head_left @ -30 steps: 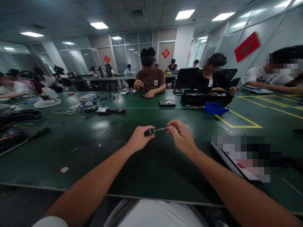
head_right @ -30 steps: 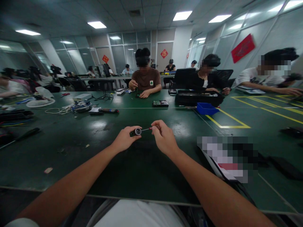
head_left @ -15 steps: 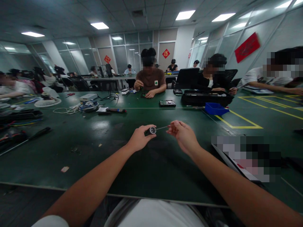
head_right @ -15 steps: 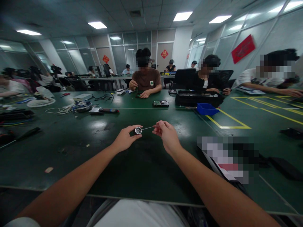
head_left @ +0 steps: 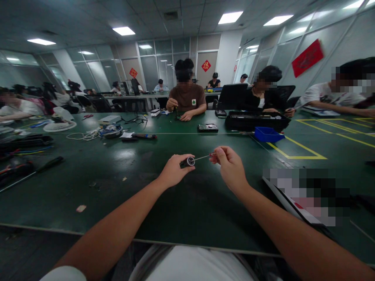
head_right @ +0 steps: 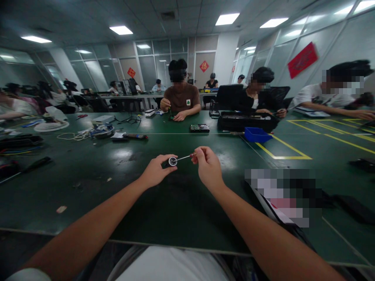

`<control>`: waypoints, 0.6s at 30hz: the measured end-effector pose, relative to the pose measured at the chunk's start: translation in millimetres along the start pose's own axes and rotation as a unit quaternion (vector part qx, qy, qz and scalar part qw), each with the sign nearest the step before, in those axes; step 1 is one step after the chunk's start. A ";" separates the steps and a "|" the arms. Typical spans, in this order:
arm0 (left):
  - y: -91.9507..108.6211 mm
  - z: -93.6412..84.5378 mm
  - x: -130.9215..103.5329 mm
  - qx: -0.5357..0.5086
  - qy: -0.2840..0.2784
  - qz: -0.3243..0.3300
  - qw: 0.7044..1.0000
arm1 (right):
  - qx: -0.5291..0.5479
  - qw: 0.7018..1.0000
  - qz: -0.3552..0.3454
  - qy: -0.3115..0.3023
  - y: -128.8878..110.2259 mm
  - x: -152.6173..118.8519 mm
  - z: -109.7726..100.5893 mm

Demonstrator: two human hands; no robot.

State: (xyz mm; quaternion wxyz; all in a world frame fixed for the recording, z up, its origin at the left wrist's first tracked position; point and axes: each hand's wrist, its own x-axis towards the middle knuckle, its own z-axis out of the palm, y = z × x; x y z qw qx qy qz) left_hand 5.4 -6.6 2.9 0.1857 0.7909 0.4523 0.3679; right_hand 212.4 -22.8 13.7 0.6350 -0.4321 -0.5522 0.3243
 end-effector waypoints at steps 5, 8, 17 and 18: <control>0.9 -1.0 -0.4 0.007 -0.001 -0.001 1.000 | -0.059 0.998 -0.036 -0.009 -10.6 -4.7 -1.0; -1.2 -1.1 -0.8 0.017 0.002 0.007 1.000 | -0.134 0.990 -0.034 -0.014 -16.4 -6.6 -3.4; -4.0 -1.4 -0.7 0.037 -0.016 0.009 0.999 | -0.186 0.978 -0.069 -0.063 -11.2 -8.9 -4.3; -4.2 -1.0 -0.9 0.036 -0.022 0.009 0.999 | -0.197 0.976 -0.066 -0.059 -11.3 -9.0 -4.0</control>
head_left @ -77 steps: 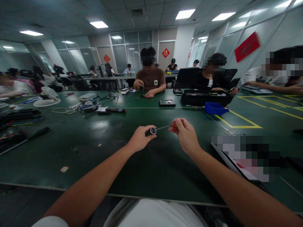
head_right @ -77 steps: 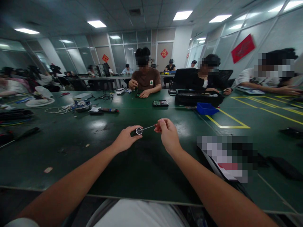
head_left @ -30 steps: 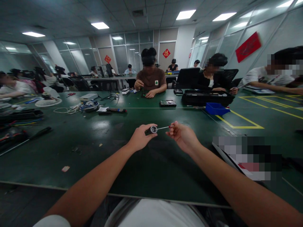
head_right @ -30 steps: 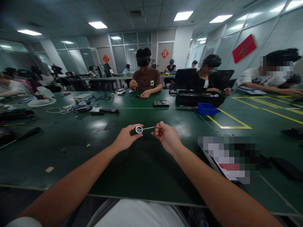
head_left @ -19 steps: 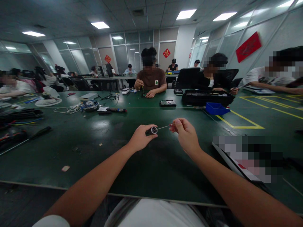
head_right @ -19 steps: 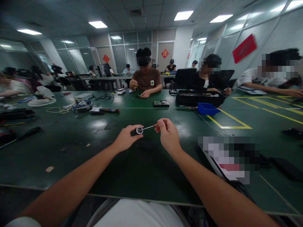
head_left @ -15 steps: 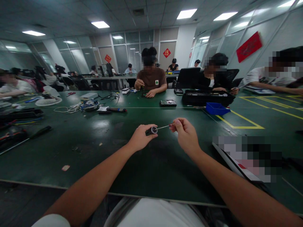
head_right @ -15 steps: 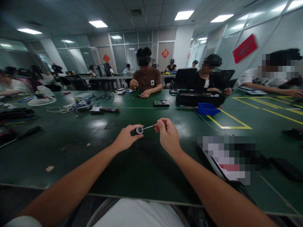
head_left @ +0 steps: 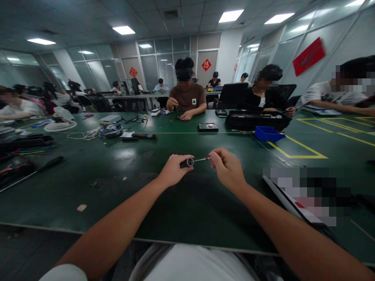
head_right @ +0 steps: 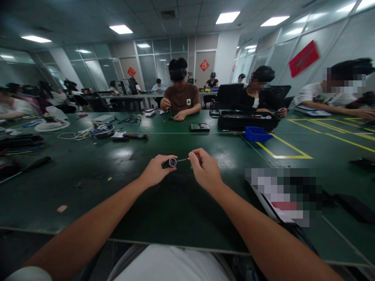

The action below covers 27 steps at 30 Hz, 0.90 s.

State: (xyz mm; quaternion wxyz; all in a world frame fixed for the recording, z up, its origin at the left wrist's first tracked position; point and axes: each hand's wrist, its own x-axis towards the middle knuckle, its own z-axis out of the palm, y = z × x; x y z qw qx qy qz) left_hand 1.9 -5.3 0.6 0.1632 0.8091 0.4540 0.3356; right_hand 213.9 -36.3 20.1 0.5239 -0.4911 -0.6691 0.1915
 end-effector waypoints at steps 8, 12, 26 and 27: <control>3.7 1.3 -1.1 -0.002 -0.002 -0.008 1.000 | 0.056 0.997 -0.006 0.046 0.7 -3.4 5.5; 5.2 -0.8 -0.8 -0.012 0.017 -0.014 1.000 | 0.151 0.987 0.025 0.052 5.3 -0.6 10.0; 5.5 -2.4 0.8 -0.040 0.025 -0.003 0.999 | 0.319 0.933 0.155 0.068 14.3 10.3 12.0; 6.0 -2.6 0.6 -0.038 0.024 -0.003 0.999 | 0.304 0.939 0.145 0.072 13.9 9.9 12.3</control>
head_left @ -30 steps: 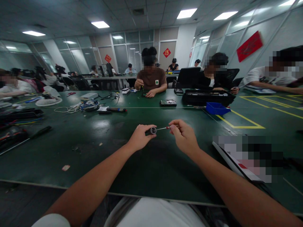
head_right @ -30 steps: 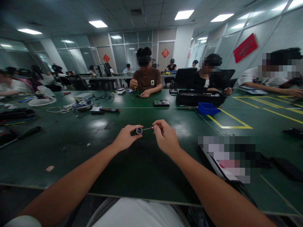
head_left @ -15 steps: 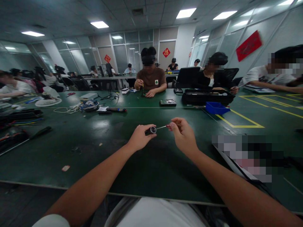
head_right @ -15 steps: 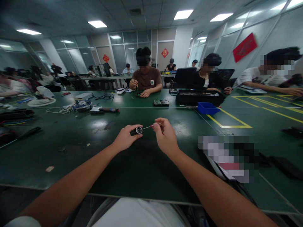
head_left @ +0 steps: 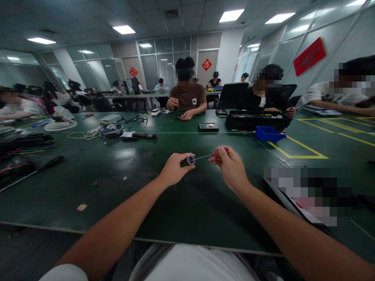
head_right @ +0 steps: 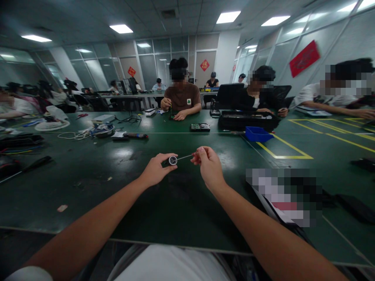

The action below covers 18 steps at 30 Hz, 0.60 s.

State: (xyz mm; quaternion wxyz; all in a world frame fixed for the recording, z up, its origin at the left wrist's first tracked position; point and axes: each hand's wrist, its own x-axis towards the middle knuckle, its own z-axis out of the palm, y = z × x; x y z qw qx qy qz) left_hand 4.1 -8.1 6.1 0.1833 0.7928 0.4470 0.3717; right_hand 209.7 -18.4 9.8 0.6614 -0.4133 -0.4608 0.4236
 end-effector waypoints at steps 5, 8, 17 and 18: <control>2.2 -0.5 -0.8 0.008 -0.002 -0.002 1.000 | -0.039 0.999 -0.032 -0.014 -0.5 -1.0 0.1; 3.1 -0.8 -0.9 0.009 0.000 -0.003 1.000 | -0.058 0.997 -0.048 -0.023 -1.5 -2.8 0.4; 3.9 -1.1 -1.1 0.031 -0.003 -0.001 1.000 | -0.151 0.982 -0.102 -0.047 -16.9 -13.9 0.1; 3.6 -1.2 -1.1 0.033 -0.002 0.001 0.999 | -0.141 0.983 -0.105 -0.047 -17.2 -14.3 -0.1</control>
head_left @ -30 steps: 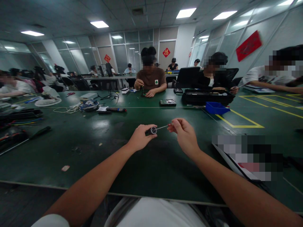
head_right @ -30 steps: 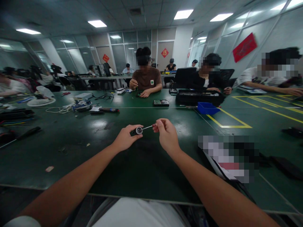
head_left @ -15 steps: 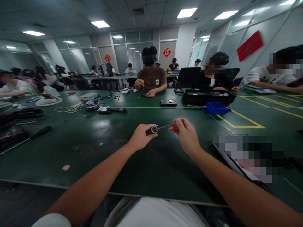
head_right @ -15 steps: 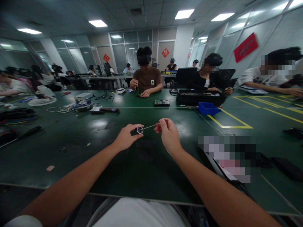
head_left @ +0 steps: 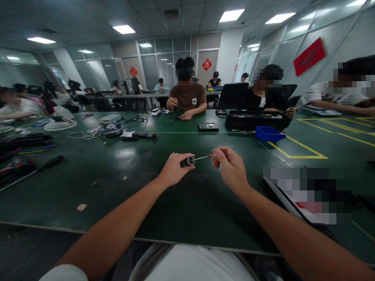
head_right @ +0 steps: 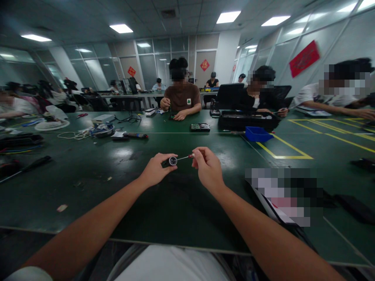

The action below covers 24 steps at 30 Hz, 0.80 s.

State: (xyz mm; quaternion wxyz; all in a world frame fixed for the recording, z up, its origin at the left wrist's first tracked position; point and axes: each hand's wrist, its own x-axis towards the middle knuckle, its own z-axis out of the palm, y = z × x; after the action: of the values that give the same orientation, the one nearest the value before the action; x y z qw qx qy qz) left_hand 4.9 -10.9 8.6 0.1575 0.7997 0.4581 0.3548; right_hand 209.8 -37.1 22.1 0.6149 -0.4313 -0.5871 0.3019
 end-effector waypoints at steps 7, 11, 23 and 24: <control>-3.8 0.7 1.1 0.013 -0.004 0.007 1.000 | -0.050 0.999 -0.012 -0.009 3.9 -1.0 0.2; -3.6 1.3 1.0 0.010 -0.005 0.008 1.000 | -0.017 1.000 -0.007 0.022 7.9 -0.1 3.0; -4.4 1.9 1.6 -0.027 -0.006 0.018 0.999 | 0.256 0.941 0.222 0.002 24.6 15.8 1.1; -4.1 2.3 1.7 -0.024 -0.009 0.017 1.000 | 0.235 0.953 0.188 0.015 24.5 14.8 1.8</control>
State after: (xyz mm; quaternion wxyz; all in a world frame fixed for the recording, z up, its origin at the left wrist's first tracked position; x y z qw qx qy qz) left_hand 4.6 -7.2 5.4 0.1742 0.8066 0.4342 0.3613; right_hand 213.2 -12.8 7.2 0.6399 -0.3817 -0.3983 0.5349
